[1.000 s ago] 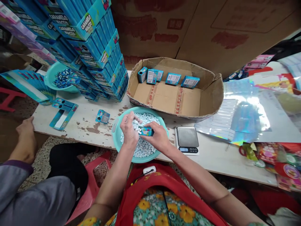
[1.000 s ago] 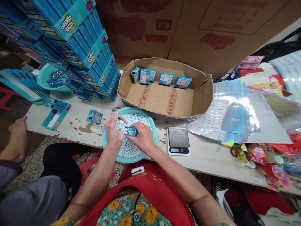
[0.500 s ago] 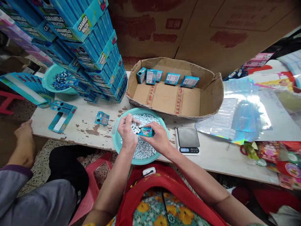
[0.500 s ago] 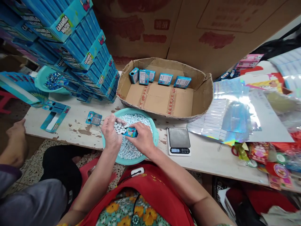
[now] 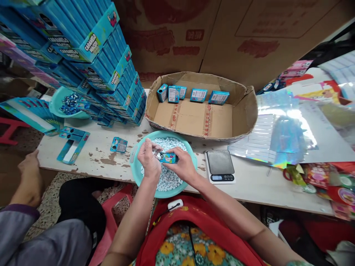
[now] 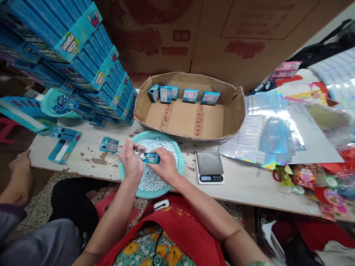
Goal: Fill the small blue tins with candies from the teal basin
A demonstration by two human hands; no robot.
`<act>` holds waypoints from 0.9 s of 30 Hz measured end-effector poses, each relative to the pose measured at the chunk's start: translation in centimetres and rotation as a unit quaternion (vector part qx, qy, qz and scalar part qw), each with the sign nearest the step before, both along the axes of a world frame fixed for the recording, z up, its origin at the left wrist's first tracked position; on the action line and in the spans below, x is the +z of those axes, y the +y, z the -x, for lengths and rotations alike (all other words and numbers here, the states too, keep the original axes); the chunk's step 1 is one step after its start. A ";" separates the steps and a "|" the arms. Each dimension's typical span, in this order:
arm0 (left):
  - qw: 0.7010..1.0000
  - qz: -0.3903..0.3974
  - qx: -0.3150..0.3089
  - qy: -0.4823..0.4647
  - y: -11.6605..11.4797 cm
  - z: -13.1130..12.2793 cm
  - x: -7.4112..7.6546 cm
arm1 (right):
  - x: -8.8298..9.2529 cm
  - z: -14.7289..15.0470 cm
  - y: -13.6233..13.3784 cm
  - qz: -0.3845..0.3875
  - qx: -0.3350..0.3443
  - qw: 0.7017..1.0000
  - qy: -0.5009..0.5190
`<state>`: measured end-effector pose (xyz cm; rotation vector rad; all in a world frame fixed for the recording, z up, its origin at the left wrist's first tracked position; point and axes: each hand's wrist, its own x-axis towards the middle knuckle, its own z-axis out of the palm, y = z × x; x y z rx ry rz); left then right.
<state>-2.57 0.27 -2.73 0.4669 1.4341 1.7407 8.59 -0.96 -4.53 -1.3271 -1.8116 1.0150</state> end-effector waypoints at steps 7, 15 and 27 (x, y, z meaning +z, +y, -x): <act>0.999 -0.027 -0.010 0.044 0.3 -1.0 0.3 | -0.3 -0.5 0.4 0.002 -0.006 0.999 0.035; 0.999 -0.033 0.002 0.017 0.7 -2.2 0.2 | -2.0 -1.5 1.1 0.038 -0.006 0.996 0.078; 0.869 0.135 -0.197 0.433 -0.6 2.3 -4.8 | -0.6 -13.6 -1.1 0.160 -0.095 0.970 0.159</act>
